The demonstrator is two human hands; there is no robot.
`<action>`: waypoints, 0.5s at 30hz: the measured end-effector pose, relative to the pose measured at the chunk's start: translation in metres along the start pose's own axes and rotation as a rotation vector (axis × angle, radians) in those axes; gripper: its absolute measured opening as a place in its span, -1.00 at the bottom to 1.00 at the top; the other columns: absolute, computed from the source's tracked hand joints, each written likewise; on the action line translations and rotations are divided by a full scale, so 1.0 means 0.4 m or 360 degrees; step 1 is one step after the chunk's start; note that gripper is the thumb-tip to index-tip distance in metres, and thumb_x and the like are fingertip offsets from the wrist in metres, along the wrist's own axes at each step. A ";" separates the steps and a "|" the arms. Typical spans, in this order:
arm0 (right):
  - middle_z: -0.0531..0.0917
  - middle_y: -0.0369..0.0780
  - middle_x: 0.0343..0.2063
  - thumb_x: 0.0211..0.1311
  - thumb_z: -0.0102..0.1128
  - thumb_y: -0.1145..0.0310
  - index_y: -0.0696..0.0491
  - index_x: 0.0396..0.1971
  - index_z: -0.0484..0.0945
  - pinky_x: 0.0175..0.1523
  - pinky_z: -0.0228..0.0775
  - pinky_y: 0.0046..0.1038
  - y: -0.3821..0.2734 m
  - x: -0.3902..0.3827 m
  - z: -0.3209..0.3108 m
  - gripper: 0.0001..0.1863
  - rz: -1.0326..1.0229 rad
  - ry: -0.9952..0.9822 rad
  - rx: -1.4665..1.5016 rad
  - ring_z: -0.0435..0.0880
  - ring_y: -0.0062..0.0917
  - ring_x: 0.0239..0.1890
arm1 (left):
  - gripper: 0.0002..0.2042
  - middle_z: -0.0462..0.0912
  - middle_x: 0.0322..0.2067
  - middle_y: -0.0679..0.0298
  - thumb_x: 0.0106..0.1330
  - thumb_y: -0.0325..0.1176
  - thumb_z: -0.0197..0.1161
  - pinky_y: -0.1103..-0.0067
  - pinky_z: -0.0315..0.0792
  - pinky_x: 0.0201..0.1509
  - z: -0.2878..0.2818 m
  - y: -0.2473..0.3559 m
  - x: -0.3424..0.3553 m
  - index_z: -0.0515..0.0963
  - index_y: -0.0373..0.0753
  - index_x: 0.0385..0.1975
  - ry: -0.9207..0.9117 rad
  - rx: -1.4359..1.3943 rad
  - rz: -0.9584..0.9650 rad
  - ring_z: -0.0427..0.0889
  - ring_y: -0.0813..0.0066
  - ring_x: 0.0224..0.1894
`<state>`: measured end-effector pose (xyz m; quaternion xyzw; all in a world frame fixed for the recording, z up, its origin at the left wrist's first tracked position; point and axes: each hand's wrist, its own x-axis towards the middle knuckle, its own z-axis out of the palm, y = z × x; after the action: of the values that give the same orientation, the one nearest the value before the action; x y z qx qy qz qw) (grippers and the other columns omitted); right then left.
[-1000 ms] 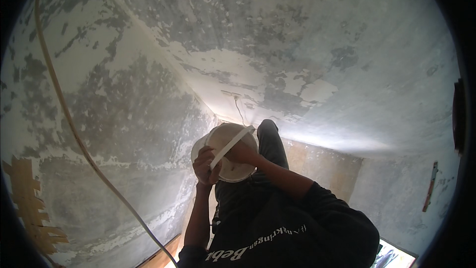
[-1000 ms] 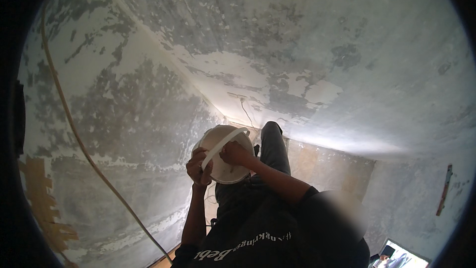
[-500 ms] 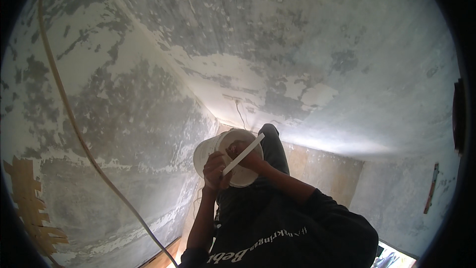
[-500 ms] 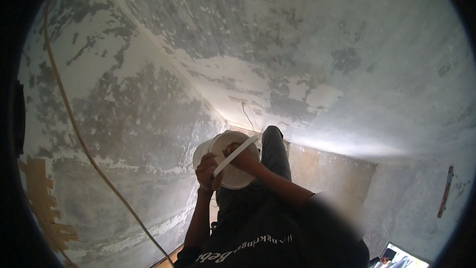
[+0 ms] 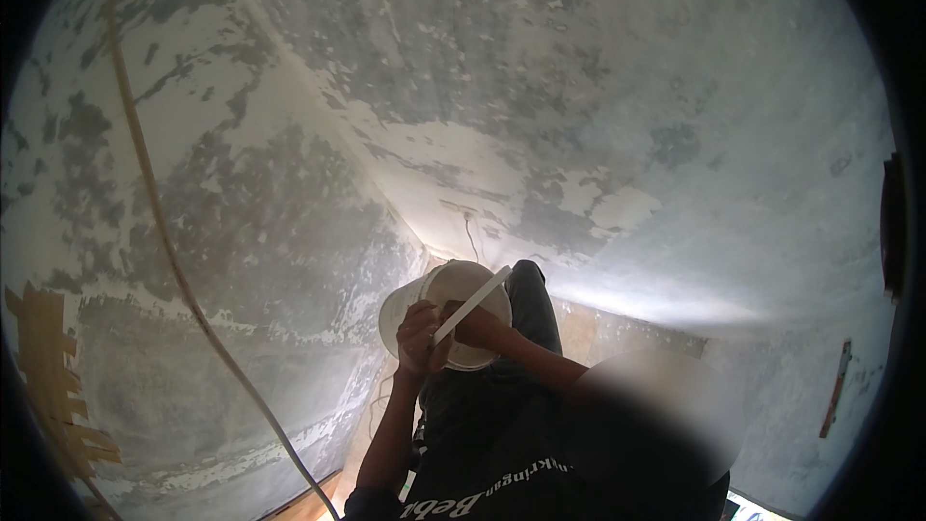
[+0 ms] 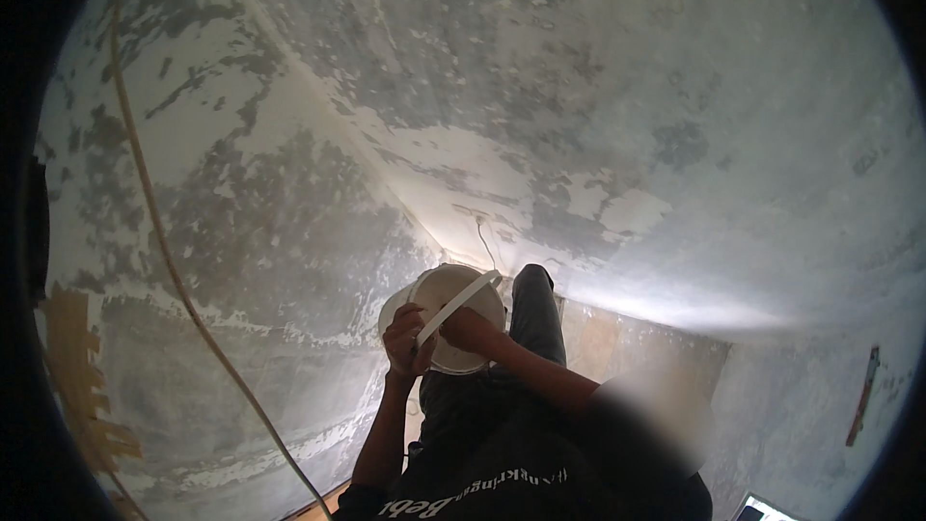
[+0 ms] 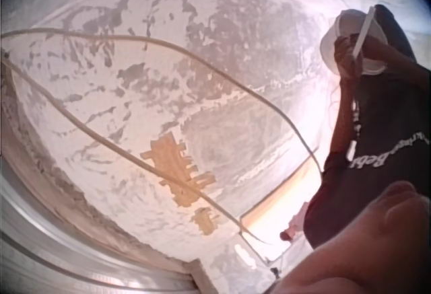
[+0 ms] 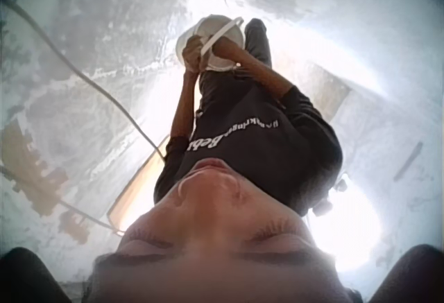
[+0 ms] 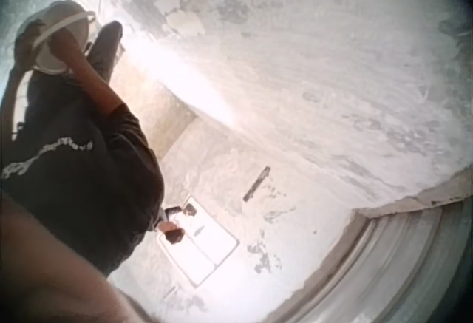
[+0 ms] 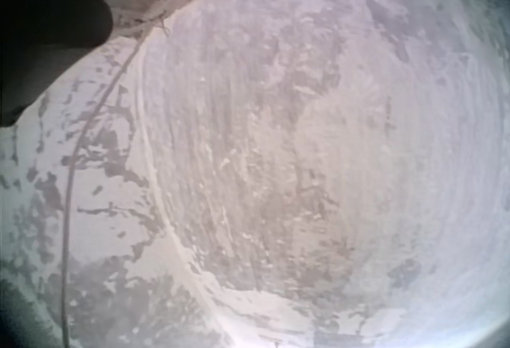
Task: The person paints the corner of a ceiling and the upper edges of the walls using a paintbrush and a bucket of white paint.
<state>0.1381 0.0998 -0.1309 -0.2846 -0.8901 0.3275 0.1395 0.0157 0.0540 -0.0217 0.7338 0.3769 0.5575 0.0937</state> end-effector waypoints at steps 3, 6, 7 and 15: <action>0.57 0.01 -0.36 0.07 0.10 0.37 0.15 -0.32 0.54 -0.20 0.43 -0.26 0.012 0.006 0.001 -0.80 0.0131 -0.0003 0.0232 0.58 -0.18 -0.33 | -0.90 0.54 -0.66 0.11 -0.06 -0.59 0.15 0.27 0.47 -0.15 -0.003 -0.009 0.004 0.41 -0.34 -0.73 -0.0035 0.0010 -0.0017 0.51 0.29 -0.62; 0.58 -0.04 -0.35 0.04 0.11 0.40 0.12 -0.33 0.54 -0.14 0.41 -0.29 0.001 0.006 -0.028 -0.81 0.0098 0.0036 0.0323 0.57 -0.21 -0.28 | -0.83 0.45 -0.70 0.18 -0.08 -0.59 0.22 0.24 0.47 -0.19 -0.008 -0.005 0.007 0.33 -0.30 -0.72 0.0035 0.0027 0.0006 0.47 0.24 -0.62; 0.58 -0.09 -0.35 0.03 0.09 0.43 0.11 -0.34 0.55 -0.11 0.39 -0.31 -0.032 -0.004 -0.079 -0.83 0.0061 0.0108 0.0398 0.57 -0.24 -0.25 | -0.82 0.45 -0.71 0.18 -0.08 -0.59 0.22 0.24 0.47 -0.19 -0.011 -0.006 0.001 0.32 -0.29 -0.72 0.0033 0.0009 0.0019 0.47 0.24 -0.62; 0.60 -0.15 -0.34 -0.01 0.14 0.43 0.09 -0.38 0.57 -0.17 0.41 -0.34 -0.052 -0.020 -0.164 -0.85 0.0117 0.0235 0.0245 0.58 -0.27 -0.27 | -0.83 0.43 -0.71 0.22 -0.14 -0.59 0.20 0.30 0.48 -0.19 0.013 0.041 0.029 0.32 -0.24 -0.73 -0.0079 -0.0108 0.0093 0.47 0.28 -0.62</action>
<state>0.1644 0.1152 -0.0687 -0.3288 -0.8386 0.3779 0.2141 0.0288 0.0517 -0.0059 0.7544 0.3337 0.5542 0.1115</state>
